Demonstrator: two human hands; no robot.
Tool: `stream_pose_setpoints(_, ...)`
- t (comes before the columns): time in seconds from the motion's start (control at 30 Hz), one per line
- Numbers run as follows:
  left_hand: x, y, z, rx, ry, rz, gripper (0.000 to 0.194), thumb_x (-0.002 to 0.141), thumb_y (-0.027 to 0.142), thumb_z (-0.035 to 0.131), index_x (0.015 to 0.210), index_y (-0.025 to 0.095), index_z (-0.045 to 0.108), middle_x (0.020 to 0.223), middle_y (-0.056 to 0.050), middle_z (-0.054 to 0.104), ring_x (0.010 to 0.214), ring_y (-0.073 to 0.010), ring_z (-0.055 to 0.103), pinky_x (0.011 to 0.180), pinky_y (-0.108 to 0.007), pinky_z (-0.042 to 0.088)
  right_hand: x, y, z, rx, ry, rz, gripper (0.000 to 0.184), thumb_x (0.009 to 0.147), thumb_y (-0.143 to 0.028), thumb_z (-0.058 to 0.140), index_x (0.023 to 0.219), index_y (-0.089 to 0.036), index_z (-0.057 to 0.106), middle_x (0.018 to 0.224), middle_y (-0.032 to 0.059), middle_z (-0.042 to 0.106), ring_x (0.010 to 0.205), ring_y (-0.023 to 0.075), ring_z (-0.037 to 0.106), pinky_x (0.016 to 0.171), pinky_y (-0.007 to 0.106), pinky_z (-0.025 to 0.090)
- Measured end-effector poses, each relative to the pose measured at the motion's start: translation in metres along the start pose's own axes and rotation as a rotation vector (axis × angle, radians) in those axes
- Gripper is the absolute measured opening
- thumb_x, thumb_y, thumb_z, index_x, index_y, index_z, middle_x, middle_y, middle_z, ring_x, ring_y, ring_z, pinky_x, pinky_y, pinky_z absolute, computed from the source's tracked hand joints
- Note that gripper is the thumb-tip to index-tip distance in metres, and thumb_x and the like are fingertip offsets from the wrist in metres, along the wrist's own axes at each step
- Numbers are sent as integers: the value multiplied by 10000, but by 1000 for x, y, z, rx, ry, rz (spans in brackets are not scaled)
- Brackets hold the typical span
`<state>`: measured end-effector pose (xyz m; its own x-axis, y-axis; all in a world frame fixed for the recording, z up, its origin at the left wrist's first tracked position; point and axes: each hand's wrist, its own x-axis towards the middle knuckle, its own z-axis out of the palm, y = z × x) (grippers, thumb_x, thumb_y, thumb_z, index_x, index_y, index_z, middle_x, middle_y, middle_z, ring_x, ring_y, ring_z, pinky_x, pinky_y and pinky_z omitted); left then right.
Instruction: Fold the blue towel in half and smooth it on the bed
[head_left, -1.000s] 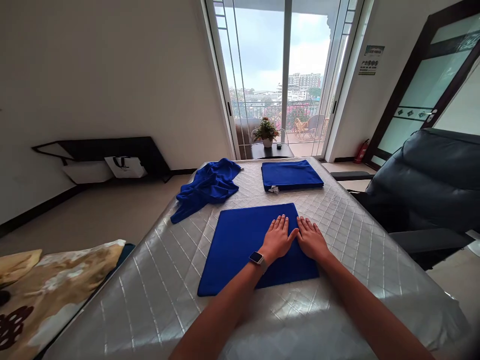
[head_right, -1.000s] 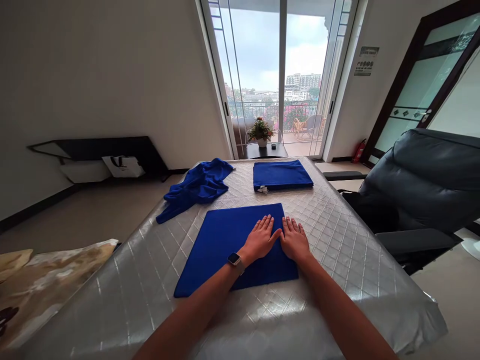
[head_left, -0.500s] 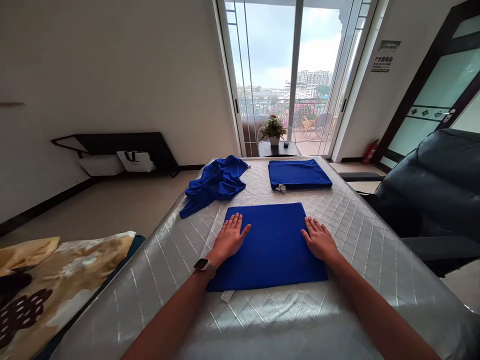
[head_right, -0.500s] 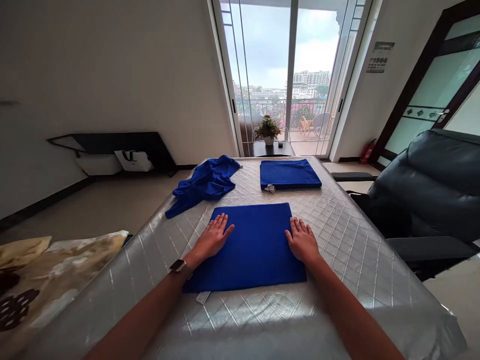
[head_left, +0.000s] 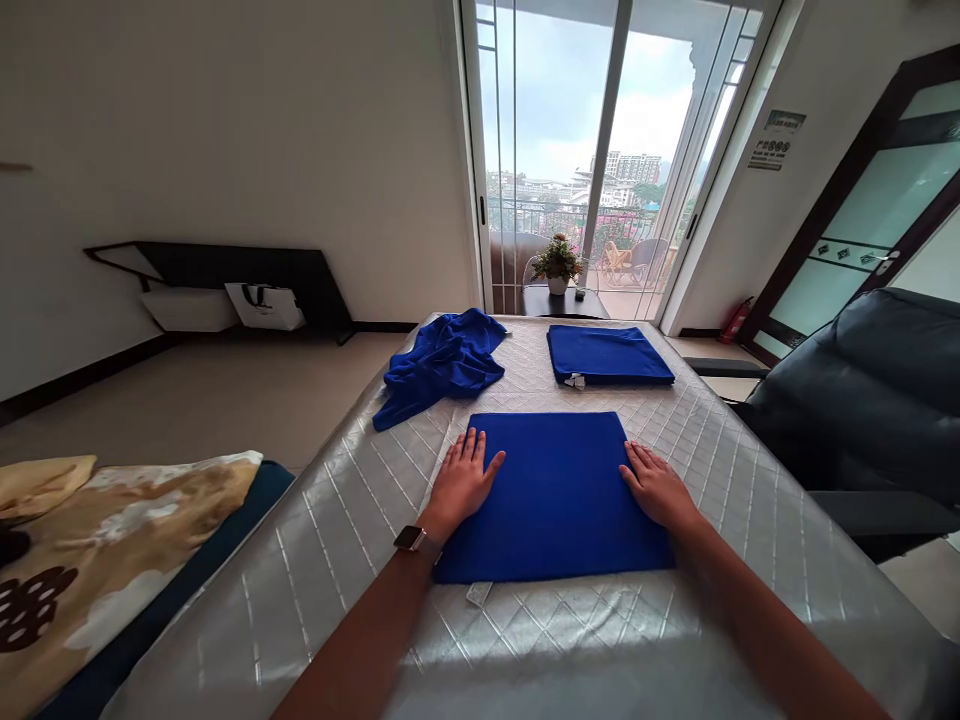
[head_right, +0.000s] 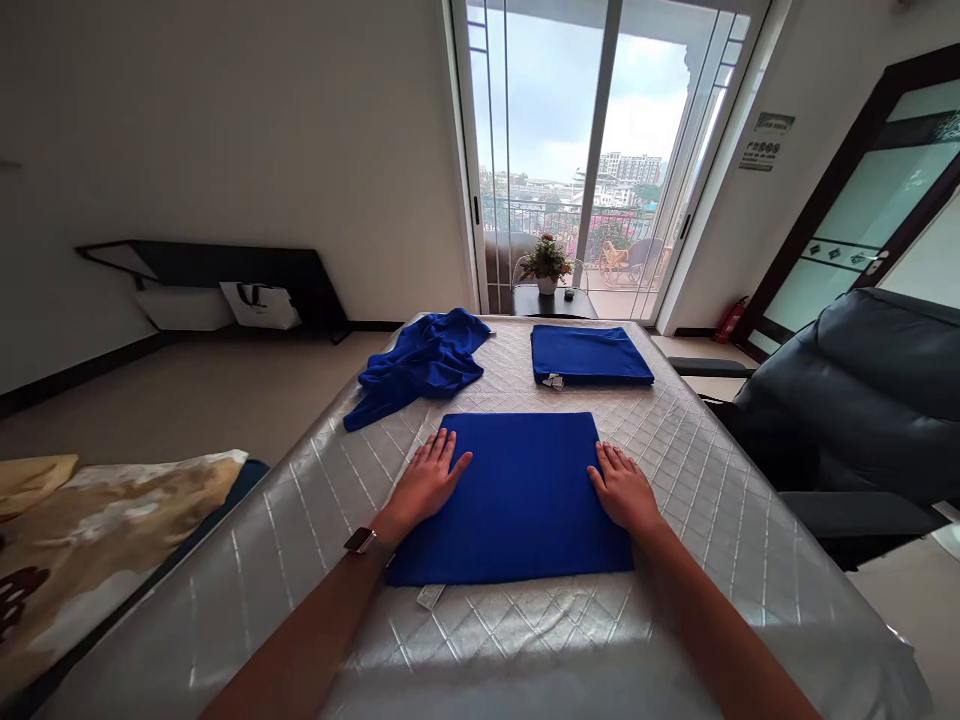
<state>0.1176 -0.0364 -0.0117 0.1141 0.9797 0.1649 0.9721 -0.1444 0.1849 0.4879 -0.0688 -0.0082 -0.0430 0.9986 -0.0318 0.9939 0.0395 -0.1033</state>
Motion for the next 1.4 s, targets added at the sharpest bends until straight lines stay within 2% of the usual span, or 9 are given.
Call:
stream_pose_setpoints(0.17,0,-2,1,17,-16,25,892,1007,676,121,1572,12,310,1655,-239,260,1546,-326,245,1253,-492,220,13,-1,-12,-10,48,-19,637,1065,-498,226,1611,-182,319,1639,61,371,1512,211,320,1232,381,227)
stream_pose_setpoints(0.3,0,-3,1,0,-4,36,874,1014,664,151,1566,9,324,1645,-256,275,1544,-335,250,1247,-508,233,40,-13,-19,-43,52,-1,637,1074,-475,232,1629,-164,254,1673,104,278,1546,244,237,1243,428,186)
stream_pose_setpoints(0.4,1,-3,1,-19,-9,25,849,1017,661,167,1572,39,330,1651,-238,267,1545,-329,248,1241,-518,245,63,-17,-19,-17,45,22,641,1079,-470,202,1636,-152,216,1692,122,210,1561,238,179,1248,421,163)
stream_pose_setpoints(0.57,1,-5,3,-11,-10,-2,807,1016,662,194,1588,108,328,1661,-196,265,1548,-319,244,1239,-530,252,83,-8,-4,17,-11,52,647,1076,-474,172,1646,-166,162,1707,66,154,1571,189,113,1264,396,92)
stream_pose_setpoints(0.7,2,-8,7,-7,-11,18,836,1009,681,180,1587,95,326,1663,-193,261,1551,-311,237,1248,-514,243,85,-4,4,17,-10,64,656,1068,-473,159,1648,-168,142,1709,34,135,1573,175,99,1268,395,61)
stream_pose_setpoints(1.03,7,-18,16,41,3,27,813,1016,667,196,1592,105,314,1661,-174,281,1546,-295,257,1248,-507,254,84,-8,0,60,19,59,668,1055,-488,176,1647,-178,176,1704,34,171,1570,199,135,1265,410,91)
stream_pose_setpoints(1.2,15,-22,9,115,-95,-4,851,1002,692,194,1593,87,293,1664,-171,264,1546,-298,254,1250,-496,248,84,-9,0,78,43,55,668,1054,-486,183,1644,-174,191,1700,40,190,1567,202,149,1262,401,81)
stream_pose_setpoints(1.3,25,-13,-1,177,-151,-74,929,979,731,198,1582,30,285,1658,-209,250,1547,-319,246,1256,-502,221,84,-10,-1,90,43,58,667,1054,-486,182,1644,-175,194,1702,48,184,1567,202,151,1261,401,73)
stream_pose_setpoints(1.4,36,19,-8,203,-136,-29,957,975,738,159,1575,5,294,1657,-227,244,1554,-324,222,1263,-499,191,83,-12,-3,101,45,58,666,1055,-484,185,1642,-169,202,1702,56,181,1567,204,150,1261,404,72)
